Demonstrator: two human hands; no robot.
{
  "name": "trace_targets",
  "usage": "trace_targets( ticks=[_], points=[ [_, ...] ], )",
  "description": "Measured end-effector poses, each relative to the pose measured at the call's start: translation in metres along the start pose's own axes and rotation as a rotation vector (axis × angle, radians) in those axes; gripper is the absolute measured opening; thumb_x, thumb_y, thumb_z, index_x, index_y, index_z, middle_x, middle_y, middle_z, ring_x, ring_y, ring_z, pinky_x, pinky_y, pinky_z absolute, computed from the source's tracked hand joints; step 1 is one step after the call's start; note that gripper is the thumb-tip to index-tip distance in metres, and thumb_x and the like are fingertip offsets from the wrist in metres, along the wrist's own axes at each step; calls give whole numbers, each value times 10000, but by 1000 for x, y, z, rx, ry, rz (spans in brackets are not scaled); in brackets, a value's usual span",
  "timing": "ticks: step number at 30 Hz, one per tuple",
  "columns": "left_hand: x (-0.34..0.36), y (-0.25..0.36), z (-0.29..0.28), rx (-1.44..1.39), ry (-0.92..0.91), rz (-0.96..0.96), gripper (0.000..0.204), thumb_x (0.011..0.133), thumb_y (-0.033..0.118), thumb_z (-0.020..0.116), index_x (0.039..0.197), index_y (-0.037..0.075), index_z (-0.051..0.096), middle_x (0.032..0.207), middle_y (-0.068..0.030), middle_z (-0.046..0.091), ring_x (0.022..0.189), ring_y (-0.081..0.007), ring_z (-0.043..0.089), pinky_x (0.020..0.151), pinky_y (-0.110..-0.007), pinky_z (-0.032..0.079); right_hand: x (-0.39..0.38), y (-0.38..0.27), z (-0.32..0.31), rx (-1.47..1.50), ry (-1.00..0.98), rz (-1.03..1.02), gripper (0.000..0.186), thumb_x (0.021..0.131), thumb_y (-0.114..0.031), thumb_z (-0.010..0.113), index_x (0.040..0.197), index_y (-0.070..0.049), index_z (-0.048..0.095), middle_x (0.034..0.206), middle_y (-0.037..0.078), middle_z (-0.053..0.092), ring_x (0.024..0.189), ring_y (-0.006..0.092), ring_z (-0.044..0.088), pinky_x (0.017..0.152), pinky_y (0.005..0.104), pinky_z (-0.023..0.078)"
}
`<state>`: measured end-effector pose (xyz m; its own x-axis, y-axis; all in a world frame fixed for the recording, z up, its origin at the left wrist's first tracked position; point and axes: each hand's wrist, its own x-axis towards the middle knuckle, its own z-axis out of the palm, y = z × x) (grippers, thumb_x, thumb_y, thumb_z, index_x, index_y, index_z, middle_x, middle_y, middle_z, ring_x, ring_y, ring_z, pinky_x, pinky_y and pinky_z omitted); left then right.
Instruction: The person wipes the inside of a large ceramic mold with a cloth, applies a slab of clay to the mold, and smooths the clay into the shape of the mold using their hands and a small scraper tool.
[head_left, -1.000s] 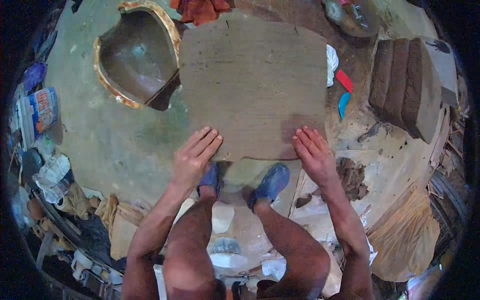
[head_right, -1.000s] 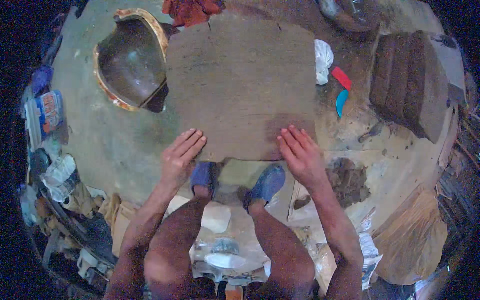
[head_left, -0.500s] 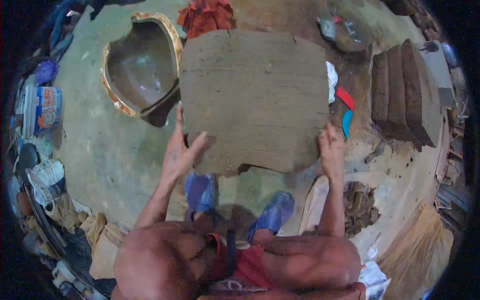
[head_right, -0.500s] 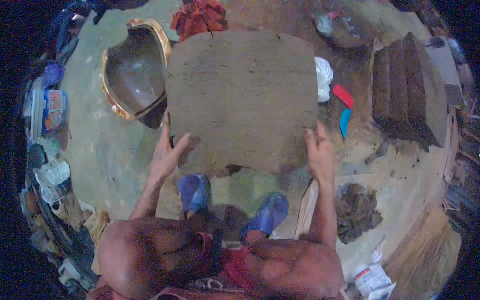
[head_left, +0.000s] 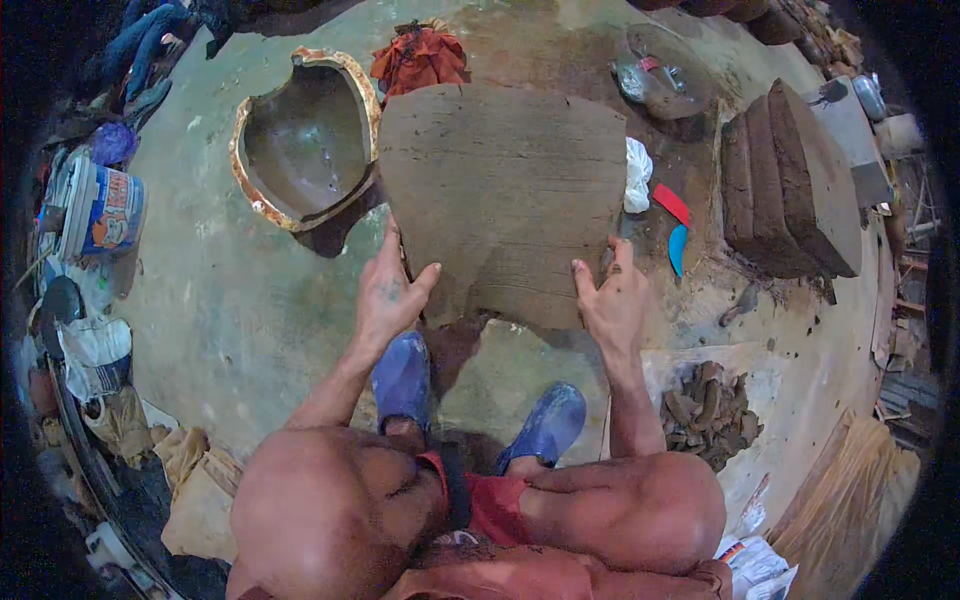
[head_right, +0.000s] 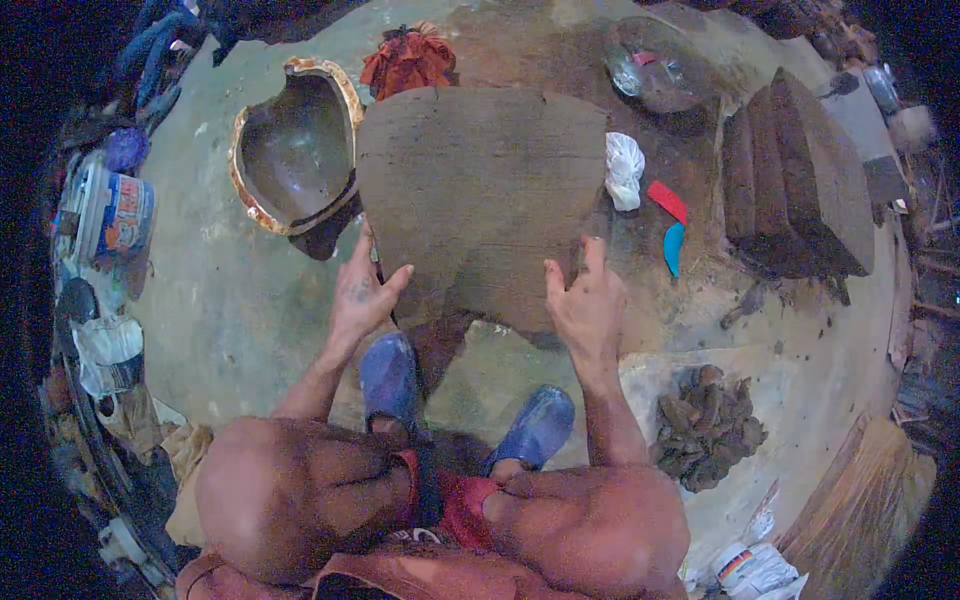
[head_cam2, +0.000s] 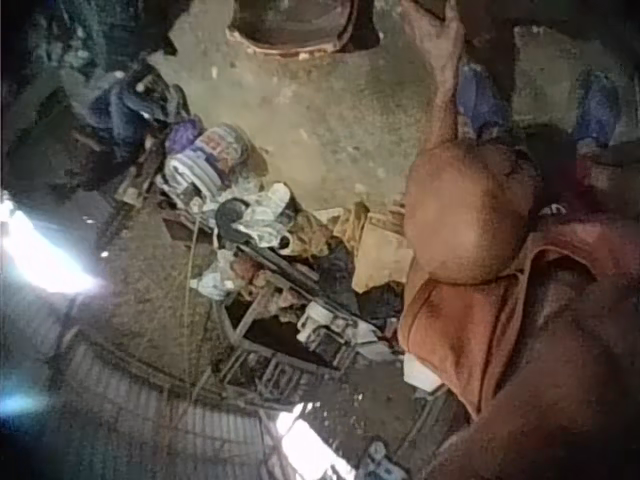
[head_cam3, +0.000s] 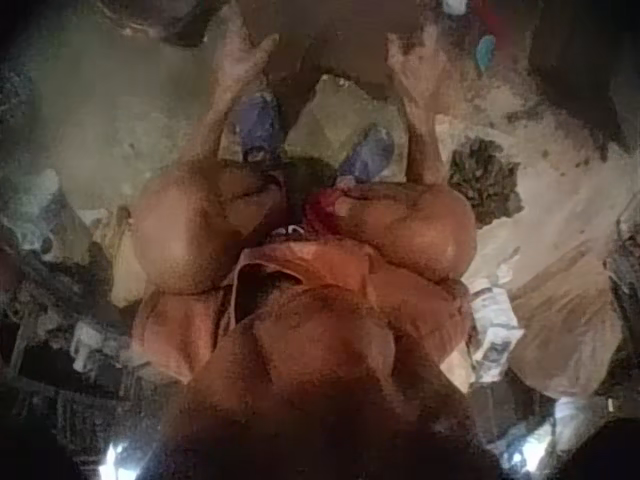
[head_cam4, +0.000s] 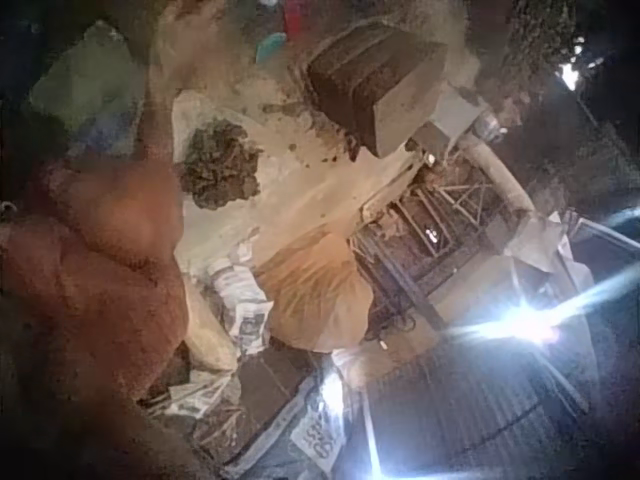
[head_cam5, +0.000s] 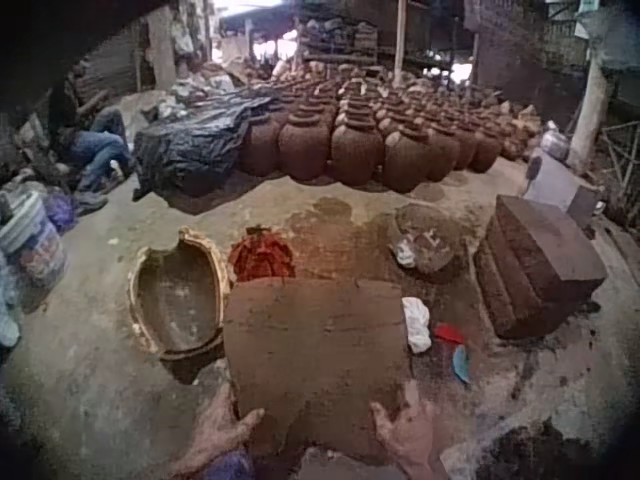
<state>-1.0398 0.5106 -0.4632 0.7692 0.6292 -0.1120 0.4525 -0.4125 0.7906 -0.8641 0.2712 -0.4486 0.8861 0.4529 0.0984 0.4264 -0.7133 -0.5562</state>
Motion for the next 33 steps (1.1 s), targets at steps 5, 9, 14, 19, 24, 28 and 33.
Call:
trace_targets(
  ticks=[5, 9, 14, 19, 24, 28, 33],
  points=[
    [4, -5, 0, 33, -22, -2, 980, 825, 215, 778, 1590, -15, 211, 1190, -269, 690, 1106, -391, 692, 947, -417, 540, -6, 14, 10, 31, 36, -13, 520, 890, -291, 748, 1297, -34, 551, 865, 289, 696, 862, 515, 668, 733, 570, 510],
    [24, 18, -25, 182, -159, -387, 1048, 816, 297, 819, 1605, -5, 200, 1119, -248, 708, 1020, -326, 722, 920, -380, 549, 11, 39, 2, 85, -46, 114, 447, 895, -325, 748, 1193, -13, 629, 860, 249, 709, 814, 436, 696, 721, 502, 534],
    [106, -58, -20, -421, 80, 26, 872, 917, 364, 736, 1583, 3, 304, 1176, -137, 689, 1053, -198, 658, 922, -362, 533, 103, 84, 1, 333, 62, 187, 529, 978, -487, 600, 1128, 15, 671, 900, 194, 716, 785, 299, 692, 735, 415, 529],
    [176, -41, -9, -1051, -173, -228, 645, 951, 325, 693, 1464, 8, 463, 1238, -99, 674, 1112, -181, 638, 933, -358, 529, 198, 50, 26, 332, -113, 164, 581, 991, -518, 545, 1171, 23, 657, 1038, 232, 710, 959, 359, 687, 867, 427, 507],
    [195, -40, -14, -1043, -216, -214, 479, 968, 252, 674, 1374, 20, 567, 1160, -72, 708, 1015, -194, 680, 889, -352, 542, 187, 40, 53, 178, 244, -164, 476, 923, -273, 716, 1267, 30, 590, 1178, 213, 688, 1089, 352, 665, 982, 408, 486],
    [176, 4, -10, -372, -89, 185, 503, 968, 84, 637, 1446, -8, 511, 1283, -127, 696, 1119, -269, 685, 982, -337, 503, 158, -18, 27, 456, -36, -226, 494, 882, -67, 753, 1341, -40, 573, 1239, 198, 699, 1146, 299, 687, 951, 355, 516],
    [180, 6, 17, 37, 62, 521, 694, 941, 106, 647, 1569, 84, 351, 1346, -224, 622, 1190, -379, 634, 1011, -445, 479, 163, -32, 47, 283, -50, -279, 549, 905, -68, 707, 1423, -71, 522, 1239, 247, 676, 1145, 417, 665, 932, 442, 536]
  ],
)
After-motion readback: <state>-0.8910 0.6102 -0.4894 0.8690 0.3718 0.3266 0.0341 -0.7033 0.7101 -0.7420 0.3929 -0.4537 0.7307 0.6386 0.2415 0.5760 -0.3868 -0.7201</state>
